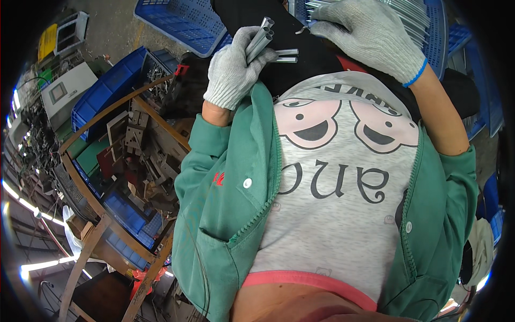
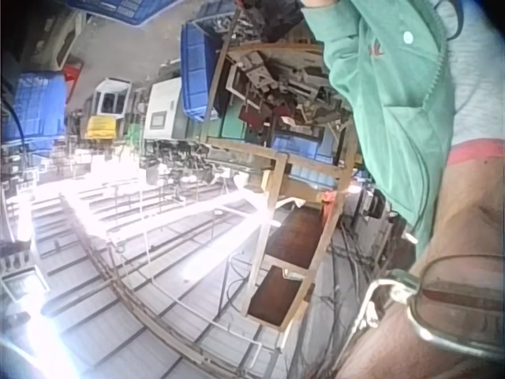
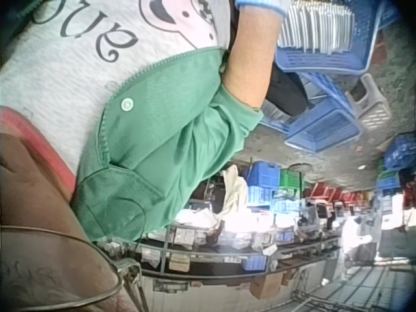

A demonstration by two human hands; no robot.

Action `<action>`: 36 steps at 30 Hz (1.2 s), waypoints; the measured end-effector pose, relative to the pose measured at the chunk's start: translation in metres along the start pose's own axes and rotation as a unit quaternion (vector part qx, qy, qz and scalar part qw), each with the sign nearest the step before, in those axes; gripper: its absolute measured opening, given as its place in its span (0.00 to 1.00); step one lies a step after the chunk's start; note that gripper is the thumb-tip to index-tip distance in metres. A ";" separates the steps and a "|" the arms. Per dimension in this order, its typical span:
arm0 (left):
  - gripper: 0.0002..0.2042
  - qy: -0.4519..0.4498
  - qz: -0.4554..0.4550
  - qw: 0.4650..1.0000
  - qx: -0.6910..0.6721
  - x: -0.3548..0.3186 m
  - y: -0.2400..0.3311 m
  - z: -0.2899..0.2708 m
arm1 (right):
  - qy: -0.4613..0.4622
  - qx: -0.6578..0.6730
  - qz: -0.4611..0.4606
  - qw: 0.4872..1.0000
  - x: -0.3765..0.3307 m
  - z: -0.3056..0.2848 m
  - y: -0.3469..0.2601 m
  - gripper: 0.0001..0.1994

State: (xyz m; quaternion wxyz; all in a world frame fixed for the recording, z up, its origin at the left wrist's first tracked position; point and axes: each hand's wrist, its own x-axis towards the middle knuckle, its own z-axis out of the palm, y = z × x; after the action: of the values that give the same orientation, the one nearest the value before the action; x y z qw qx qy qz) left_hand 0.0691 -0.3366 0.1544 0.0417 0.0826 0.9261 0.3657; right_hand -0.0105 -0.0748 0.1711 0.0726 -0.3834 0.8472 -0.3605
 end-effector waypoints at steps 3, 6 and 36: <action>0.12 -0.031 0.063 0.986 0.153 0.003 0.004 -0.008 | 0.030 0.043 0.018 0.998 0.000 -0.002 -0.008 0.14; 0.14 -0.032 0.074 0.989 0.120 0.003 0.000 -0.012 | 0.054 0.045 0.005 0.998 0.000 0.002 -0.010 0.14; 0.16 0.037 0.200 0.964 0.171 0.006 0.007 -0.009 | 0.010 -0.061 -0.080 0.995 -0.004 0.018 -0.005 0.16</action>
State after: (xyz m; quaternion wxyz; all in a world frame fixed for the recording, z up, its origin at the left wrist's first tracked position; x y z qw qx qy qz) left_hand 0.0624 -0.3366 0.1660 -0.0814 0.2587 0.9403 0.2055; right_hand 0.0024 -0.0838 0.1608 0.0114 -0.4498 0.8351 -0.3165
